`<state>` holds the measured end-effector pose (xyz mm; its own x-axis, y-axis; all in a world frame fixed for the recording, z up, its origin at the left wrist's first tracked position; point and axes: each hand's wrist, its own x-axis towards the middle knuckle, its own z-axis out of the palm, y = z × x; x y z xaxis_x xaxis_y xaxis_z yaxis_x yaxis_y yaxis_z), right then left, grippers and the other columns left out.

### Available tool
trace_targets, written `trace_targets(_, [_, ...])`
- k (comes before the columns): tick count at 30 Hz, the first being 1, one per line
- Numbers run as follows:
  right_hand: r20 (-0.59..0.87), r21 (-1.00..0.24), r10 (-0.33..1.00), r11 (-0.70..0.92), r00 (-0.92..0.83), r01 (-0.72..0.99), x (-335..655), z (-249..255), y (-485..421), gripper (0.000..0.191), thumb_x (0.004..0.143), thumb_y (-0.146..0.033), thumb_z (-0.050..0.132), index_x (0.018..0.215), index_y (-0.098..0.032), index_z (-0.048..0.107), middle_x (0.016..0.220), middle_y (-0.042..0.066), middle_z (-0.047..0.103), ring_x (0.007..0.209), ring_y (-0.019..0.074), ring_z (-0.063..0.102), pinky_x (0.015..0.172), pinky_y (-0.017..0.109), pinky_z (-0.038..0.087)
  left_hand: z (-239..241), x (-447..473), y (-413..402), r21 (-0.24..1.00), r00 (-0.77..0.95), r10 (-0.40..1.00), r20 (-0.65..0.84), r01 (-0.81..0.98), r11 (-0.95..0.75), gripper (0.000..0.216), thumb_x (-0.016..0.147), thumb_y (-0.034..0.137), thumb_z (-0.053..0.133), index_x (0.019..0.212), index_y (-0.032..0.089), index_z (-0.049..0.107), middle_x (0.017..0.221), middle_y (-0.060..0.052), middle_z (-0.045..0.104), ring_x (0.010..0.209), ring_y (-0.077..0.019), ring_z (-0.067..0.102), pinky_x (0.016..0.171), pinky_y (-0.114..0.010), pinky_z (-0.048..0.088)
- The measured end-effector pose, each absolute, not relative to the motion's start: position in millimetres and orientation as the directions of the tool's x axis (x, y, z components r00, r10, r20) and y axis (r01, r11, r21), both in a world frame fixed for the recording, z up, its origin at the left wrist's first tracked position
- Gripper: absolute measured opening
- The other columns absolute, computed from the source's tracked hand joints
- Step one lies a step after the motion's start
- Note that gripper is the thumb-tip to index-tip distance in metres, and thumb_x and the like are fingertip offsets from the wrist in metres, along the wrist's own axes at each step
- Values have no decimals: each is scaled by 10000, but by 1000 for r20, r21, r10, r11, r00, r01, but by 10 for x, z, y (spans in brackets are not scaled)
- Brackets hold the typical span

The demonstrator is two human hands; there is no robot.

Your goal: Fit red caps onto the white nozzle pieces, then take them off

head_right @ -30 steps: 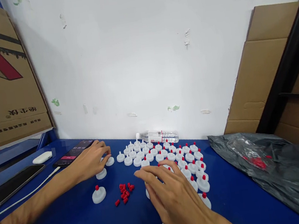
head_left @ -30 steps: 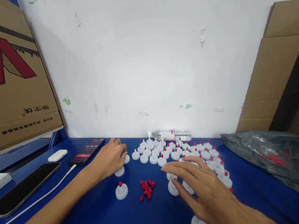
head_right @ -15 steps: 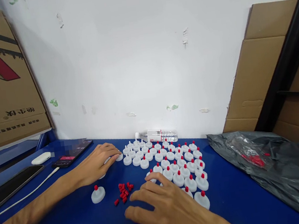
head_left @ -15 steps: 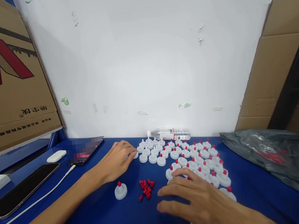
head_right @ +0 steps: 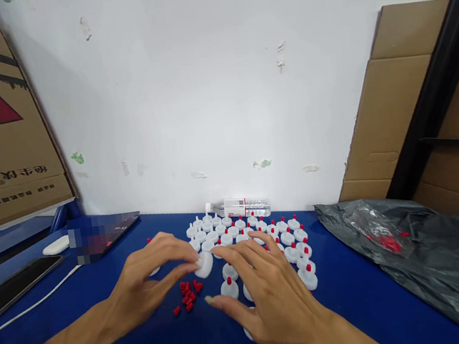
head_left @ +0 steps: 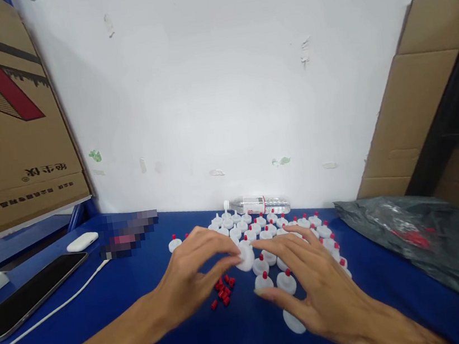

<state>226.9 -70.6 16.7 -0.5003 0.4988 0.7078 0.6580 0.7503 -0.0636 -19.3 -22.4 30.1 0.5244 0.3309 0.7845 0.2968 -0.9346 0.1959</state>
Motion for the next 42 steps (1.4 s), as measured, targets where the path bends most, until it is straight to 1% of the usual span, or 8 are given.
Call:
trace_targets(5, [769,-34,406,797,-494,603,2230,124,-712,306,994,-322,667,1264,-216,571,1033,10,760,907,169,723,1129,444,346,269,-104,-366,189,516,268,814,201,-961,30,1014,247,648,1036,245,667,904,-1,784,799,-168,729,804,-344,501])
trace_targets(10, [807,-2,394,747,-440,665,2248,168,-712,291,993,-267,634,1271,-192,595,1028,41,767,857,186,733,1096,482,413,273,-178,-267,150,591,331,735,335,-930,151,1026,239,613,1175,220,613,1048,-44,738,945,-187,672,893,-369,478])
trace_targets(13, [809,7,405,717,-425,697,2269,182,-699,257,990,-295,635,1231,-207,620,1049,48,772,910,216,737,1074,499,439,266,-236,-171,124,679,414,606,434,-892,127,1025,172,558,1079,216,664,1088,-61,684,1021,-217,600,900,-392,462])
trace_targets(17, [801,1,415,721,-432,693,2276,166,-682,263,994,-305,644,1235,-204,614,1048,47,768,914,213,729,1082,494,422,245,-260,-138,136,731,505,460,504,-853,77,973,222,651,910,203,691,1079,-61,649,1054,-254,532,900,-428,444])
trace_targets(26, [796,-7,411,741,-444,672,2241,163,-700,228,999,-304,631,1201,-198,630,998,50,771,854,197,733,1029,468,462,137,-197,-215,188,709,608,357,583,-790,55,885,190,750,840,220,748,1128,-57,625,1085,-268,525,920,-428,442])
trace_targets(30, [791,-14,420,739,-444,674,2243,167,-695,233,992,-295,641,1202,-195,631,1012,47,767,865,198,730,1031,464,453,156,-182,-212,233,703,589,398,544,-806,65,918,152,670,898,203,705,1039,-57,659,1012,-245,562,891,-410,455])
trace_targets(35, [743,-59,495,718,-449,694,2249,152,-679,166,990,-285,627,1133,-202,640,1012,42,752,892,206,710,1035,484,420,230,-187,-214,291,640,531,556,448,-845,100,998,172,576,1050,203,655,988,-31,715,921,-196,632,860,-367,481])
trace_targets(42, [738,-79,514,709,-437,701,2263,118,-671,185,957,-264,665,1126,-194,639,963,18,730,852,200,684,1041,488,388,213,-190,-195,155,643,338,688,324,-933,209,1023,129,583,1186,230,666,1046,-38,691,981,-176,604,874,-313,490])
